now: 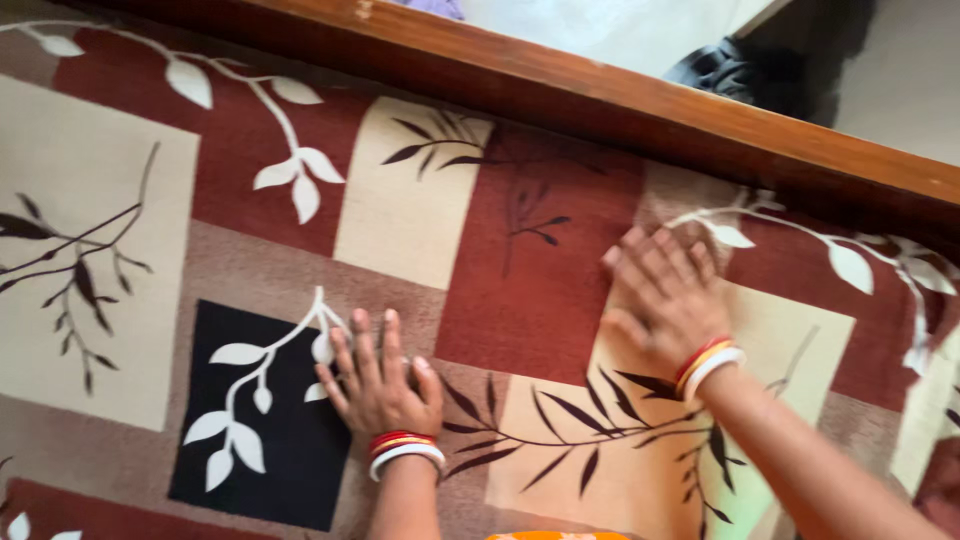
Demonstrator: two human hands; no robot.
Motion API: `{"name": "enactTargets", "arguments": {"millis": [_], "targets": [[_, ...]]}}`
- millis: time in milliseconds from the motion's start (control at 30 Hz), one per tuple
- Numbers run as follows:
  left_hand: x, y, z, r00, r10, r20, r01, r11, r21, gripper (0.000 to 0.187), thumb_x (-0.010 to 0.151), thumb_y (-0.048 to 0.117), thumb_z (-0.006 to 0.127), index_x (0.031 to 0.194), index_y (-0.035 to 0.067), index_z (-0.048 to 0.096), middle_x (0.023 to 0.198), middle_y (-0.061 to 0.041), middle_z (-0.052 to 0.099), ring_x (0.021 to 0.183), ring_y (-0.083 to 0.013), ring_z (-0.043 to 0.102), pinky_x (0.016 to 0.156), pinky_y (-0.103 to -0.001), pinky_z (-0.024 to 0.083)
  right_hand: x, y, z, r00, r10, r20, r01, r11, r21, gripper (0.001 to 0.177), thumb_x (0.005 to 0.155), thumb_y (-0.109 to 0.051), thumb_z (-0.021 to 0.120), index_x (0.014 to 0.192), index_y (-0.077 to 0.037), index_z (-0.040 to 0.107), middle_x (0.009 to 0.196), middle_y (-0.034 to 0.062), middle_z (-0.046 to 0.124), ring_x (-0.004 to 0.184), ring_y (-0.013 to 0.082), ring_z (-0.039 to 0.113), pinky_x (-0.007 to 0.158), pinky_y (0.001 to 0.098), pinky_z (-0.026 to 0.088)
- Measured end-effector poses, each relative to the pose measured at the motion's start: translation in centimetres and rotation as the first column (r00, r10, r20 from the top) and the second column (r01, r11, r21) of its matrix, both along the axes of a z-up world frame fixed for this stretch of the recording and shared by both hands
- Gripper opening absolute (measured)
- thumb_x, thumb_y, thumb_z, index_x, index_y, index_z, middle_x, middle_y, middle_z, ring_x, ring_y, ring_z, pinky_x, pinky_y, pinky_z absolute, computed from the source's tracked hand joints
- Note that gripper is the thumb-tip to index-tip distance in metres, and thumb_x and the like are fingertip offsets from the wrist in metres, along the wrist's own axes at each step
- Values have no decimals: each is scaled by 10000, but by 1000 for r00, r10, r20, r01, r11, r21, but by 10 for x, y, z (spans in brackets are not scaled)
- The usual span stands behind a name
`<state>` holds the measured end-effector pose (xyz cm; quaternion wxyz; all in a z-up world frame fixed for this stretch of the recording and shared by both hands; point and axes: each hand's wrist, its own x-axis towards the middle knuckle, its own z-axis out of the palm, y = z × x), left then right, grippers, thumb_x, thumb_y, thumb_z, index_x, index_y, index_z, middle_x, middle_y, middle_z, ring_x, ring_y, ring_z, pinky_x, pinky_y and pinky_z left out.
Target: The person folds a patterned bed sheet on a wooden bed frame. They smooth the sheet with both hands, fold it in half lengthwise, and then fold it again to create a compact stack.
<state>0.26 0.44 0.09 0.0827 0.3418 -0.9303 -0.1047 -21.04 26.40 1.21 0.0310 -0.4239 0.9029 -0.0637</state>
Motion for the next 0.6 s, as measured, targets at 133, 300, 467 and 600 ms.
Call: {"name": "enactTargets", "arguments": {"millis": [133,300,467,600], "targets": [[-2,0,-2,1000,-2,-17,1,1000,-17,614,897,307,556,1504,216,544,1650,-79,405,1550,-356,302,1264,-603,164,-39,28,-1,988,-136,-68,137,990,10,735,970,-605,469,1586,-205,438,1570,184,445,1479,381,372,1256,547,174],[2,1,-5,1000,-8,-20,7,999,-33,600,918,303,540,1510,204,560,1659,-84,407,1559,-360,303,1272,-595,160,-78,58,-2,957,-282,-69,286,957,50,710,996,-637,447,1516,-162,535,1454,233,532,1328,423,486,1166,565,313],[2,0,-7,999,-14,-32,13,999,-45,583,928,305,527,1497,187,580,1662,-96,411,1566,-364,302,1275,-590,154,-112,90,2,881,-429,199,406,902,147,632,1037,-624,424,1439,-163,587,1403,201,571,1266,426,536,1101,572,399],[3,1,-7,999,-17,-29,16,999,-50,588,930,303,523,1504,187,568,1671,-94,397,1570,-362,291,1279,-585,147,-79,113,-9,961,-269,-64,272,962,30,698,1049,-634,417,1541,-152,524,1554,187,498,1430,394,454,1222,643,254]]}}
